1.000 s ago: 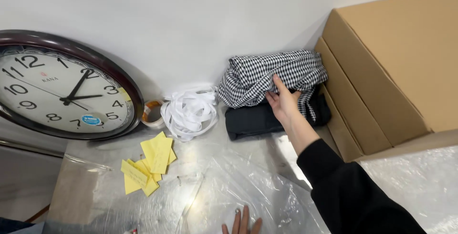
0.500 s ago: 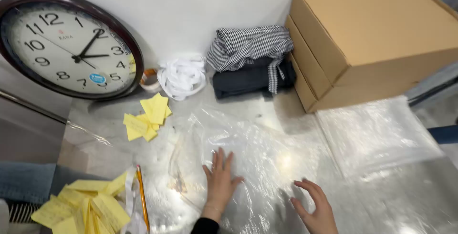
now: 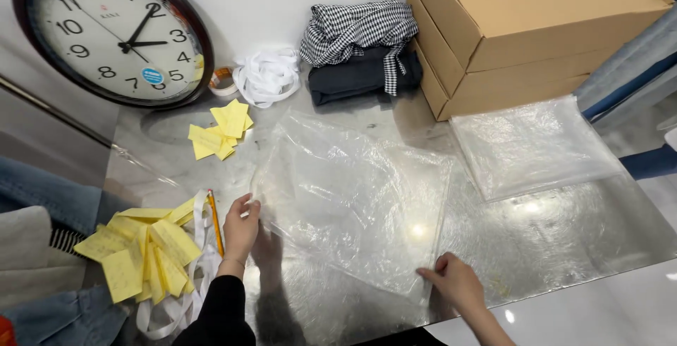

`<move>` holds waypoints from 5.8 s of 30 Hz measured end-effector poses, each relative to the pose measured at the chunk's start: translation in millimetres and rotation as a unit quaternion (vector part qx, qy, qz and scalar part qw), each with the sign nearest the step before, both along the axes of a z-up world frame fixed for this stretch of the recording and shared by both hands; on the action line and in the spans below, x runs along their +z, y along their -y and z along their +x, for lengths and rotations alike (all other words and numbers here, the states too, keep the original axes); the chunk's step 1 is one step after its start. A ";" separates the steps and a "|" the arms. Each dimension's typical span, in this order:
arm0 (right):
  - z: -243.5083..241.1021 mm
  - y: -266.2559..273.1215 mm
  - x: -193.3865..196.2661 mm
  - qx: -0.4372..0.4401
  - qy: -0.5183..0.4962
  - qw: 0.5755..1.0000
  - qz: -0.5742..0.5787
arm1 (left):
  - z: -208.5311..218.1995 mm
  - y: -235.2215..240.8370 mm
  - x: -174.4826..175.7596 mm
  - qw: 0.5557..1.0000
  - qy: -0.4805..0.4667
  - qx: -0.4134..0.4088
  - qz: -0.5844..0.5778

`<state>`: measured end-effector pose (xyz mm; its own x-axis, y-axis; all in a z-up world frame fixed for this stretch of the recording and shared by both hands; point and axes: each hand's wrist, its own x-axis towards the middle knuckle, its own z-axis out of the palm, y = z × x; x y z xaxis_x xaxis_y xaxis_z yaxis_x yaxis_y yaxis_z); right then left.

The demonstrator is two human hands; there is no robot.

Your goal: The person wraps a folded checkered garment in bubble wrap on a metal table. They then retrieve a cardboard box, untie a white ribbon, and open it. The person removes a white wrapped item from the box and places it on the table.

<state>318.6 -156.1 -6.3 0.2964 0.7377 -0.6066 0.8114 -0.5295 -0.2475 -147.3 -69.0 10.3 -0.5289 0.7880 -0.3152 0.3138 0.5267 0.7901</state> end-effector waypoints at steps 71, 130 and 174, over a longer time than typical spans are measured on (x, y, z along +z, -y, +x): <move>92.3 -39.6 -105.9 0.024 0.213 0.885 0.413 | 46.6 163.2 21.8 0.972 0.193 0.087 0.103; -365.9 -304.0 70.5 0.314 -0.292 0.896 -0.113 | 62.9 214.6 -57.7 0.842 0.447 0.300 0.035; 6.8 -241.6 -49.7 0.251 -0.025 0.910 0.330 | -19.4 -83.1 1.3 0.994 0.048 0.097 -0.013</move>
<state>325.4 85.5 -56.1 -0.1945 0.9808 0.0131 0.8894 0.1820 -0.4193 -166.7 14.1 11.6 -0.6363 0.6655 -0.3902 0.1281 0.5899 0.7972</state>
